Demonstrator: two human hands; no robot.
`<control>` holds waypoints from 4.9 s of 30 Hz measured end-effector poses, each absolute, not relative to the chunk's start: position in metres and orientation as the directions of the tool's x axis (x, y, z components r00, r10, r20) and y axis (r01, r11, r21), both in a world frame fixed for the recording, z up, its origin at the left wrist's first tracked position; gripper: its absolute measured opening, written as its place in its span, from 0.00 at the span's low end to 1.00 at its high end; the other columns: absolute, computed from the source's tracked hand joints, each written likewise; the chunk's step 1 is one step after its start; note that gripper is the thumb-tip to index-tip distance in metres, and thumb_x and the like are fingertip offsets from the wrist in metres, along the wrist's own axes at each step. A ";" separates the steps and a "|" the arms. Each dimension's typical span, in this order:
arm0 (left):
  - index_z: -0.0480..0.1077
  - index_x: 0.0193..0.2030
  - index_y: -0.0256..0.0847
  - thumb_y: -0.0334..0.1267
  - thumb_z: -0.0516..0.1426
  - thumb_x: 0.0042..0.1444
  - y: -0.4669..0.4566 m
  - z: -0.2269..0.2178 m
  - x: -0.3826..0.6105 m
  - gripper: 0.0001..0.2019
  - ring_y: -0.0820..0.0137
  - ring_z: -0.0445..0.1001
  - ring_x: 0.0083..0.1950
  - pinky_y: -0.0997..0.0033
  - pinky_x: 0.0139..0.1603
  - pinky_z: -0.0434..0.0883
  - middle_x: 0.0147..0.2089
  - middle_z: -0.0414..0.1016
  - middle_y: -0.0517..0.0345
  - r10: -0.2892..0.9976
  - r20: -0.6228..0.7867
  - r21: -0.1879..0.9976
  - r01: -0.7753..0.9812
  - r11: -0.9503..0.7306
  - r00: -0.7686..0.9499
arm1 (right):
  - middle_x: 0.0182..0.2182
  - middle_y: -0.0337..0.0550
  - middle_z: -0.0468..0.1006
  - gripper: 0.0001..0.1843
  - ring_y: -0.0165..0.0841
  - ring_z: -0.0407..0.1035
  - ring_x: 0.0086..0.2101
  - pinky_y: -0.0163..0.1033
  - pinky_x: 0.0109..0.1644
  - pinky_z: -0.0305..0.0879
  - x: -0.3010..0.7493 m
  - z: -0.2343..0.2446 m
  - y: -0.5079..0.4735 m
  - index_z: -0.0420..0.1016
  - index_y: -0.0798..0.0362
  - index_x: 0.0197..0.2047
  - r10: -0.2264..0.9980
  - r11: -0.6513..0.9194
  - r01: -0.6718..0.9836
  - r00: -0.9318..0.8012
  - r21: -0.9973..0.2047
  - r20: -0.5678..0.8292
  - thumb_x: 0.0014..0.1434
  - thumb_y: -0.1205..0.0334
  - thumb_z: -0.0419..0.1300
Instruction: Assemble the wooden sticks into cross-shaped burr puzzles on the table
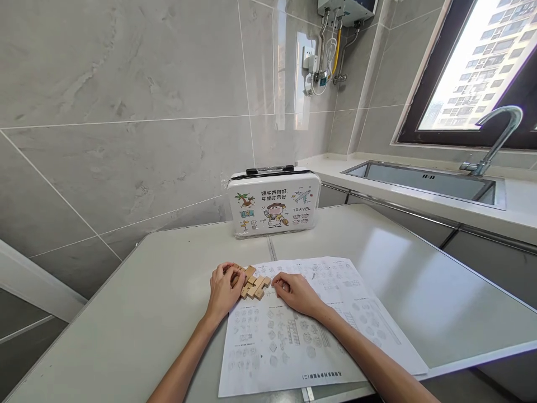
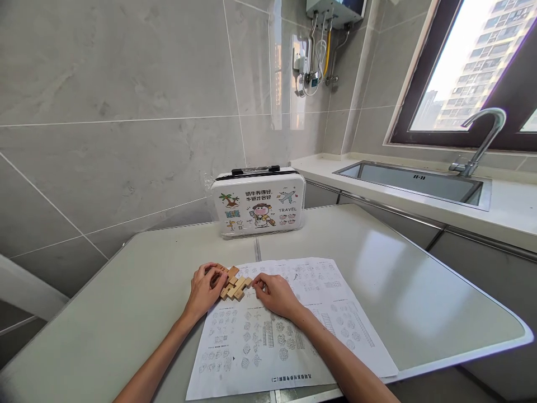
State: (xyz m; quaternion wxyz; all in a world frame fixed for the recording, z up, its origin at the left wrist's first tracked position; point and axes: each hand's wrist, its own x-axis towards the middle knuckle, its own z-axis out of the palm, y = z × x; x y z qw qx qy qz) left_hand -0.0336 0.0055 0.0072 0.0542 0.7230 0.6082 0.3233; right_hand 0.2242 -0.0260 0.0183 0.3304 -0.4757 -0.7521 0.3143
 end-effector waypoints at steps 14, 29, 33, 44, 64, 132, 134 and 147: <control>0.71 0.47 0.46 0.43 0.57 0.62 0.013 0.007 -0.043 0.09 0.58 0.74 0.57 0.54 0.59 0.71 0.54 0.74 0.51 0.901 0.431 0.558 0.772 -0.304 0.043 | 0.28 0.36 0.83 0.11 0.33 0.72 0.27 0.36 0.38 0.64 0.225 0.019 -0.027 0.78 0.49 0.42 0.922 0.347 0.507 -0.337 -0.789 0.189 0.65 0.65 0.54; 0.68 0.55 0.43 0.58 0.62 0.53 0.011 0.005 -0.047 0.28 0.47 0.72 0.59 0.45 0.60 0.67 0.56 0.76 0.45 0.920 0.392 0.428 0.889 -0.166 -0.017 | 0.28 0.36 0.82 0.11 0.32 0.72 0.27 0.36 0.38 0.63 0.225 0.019 -0.027 0.78 0.49 0.41 0.921 0.356 0.500 -0.333 -0.790 0.204 0.64 0.66 0.54; 0.68 0.56 0.42 0.60 0.62 0.53 0.013 0.003 -0.049 0.30 0.47 0.72 0.59 0.46 0.60 0.67 0.56 0.76 0.44 0.923 0.385 0.434 0.885 -0.170 -0.012 | 0.28 0.36 0.82 0.11 0.33 0.73 0.27 0.36 0.37 0.64 0.225 0.018 -0.026 0.79 0.48 0.42 0.922 0.350 0.497 -0.332 -0.794 0.199 0.64 0.65 0.55; 0.65 0.57 0.43 0.56 0.64 0.54 0.010 0.005 -0.047 0.30 0.50 0.74 0.57 0.48 0.59 0.70 0.56 0.75 0.46 0.896 0.443 0.446 0.867 -0.224 0.003 | 0.28 0.36 0.82 0.11 0.33 0.73 0.27 0.36 0.37 0.63 0.224 0.018 -0.026 0.78 0.48 0.42 0.922 0.352 0.502 -0.330 -0.790 0.201 0.64 0.65 0.54; 0.71 0.40 0.42 0.59 0.61 0.58 0.002 0.013 -0.044 0.20 0.52 0.75 0.52 0.56 0.47 0.74 0.55 0.74 0.45 0.871 0.486 0.284 0.929 -0.237 0.074 | 0.28 0.35 0.83 0.11 0.33 0.72 0.28 0.36 0.38 0.62 0.225 0.018 -0.026 0.78 0.49 0.42 0.922 0.344 0.508 -0.341 -0.789 0.183 0.66 0.63 0.54; 0.73 0.40 0.40 0.61 0.57 0.62 -0.004 0.041 -0.036 0.23 0.73 0.68 0.28 0.73 0.29 0.68 0.35 0.74 0.58 0.993 0.090 0.996 0.015 -0.089 -0.079 | 0.37 0.43 0.80 0.09 0.36 0.73 0.37 0.41 0.43 0.66 0.212 0.023 -0.025 0.75 0.49 0.46 0.849 0.528 0.541 -0.368 -0.655 0.380 0.68 0.62 0.53; 0.74 0.42 0.40 0.59 0.60 0.60 -0.004 0.044 -0.034 0.22 0.75 0.68 0.29 0.75 0.30 0.68 0.41 0.77 0.55 0.997 0.039 0.990 -0.130 -0.047 -0.067 | 0.43 0.47 0.79 0.10 0.38 0.72 0.43 0.42 0.47 0.67 0.198 0.031 -0.021 0.74 0.50 0.49 0.772 0.635 0.509 -0.455 -0.581 0.444 0.67 0.65 0.55; 0.75 0.45 0.38 0.59 0.62 0.59 -0.001 0.044 -0.043 0.23 0.81 0.62 0.24 0.78 0.24 0.63 0.38 0.74 0.58 0.989 0.007 0.904 -0.423 -0.069 -0.148 | 0.41 0.47 0.79 0.09 0.45 0.68 0.46 0.46 0.48 0.63 0.108 0.040 0.029 0.79 0.51 0.43 0.515 0.847 0.466 -0.837 -0.256 0.182 0.59 0.61 0.70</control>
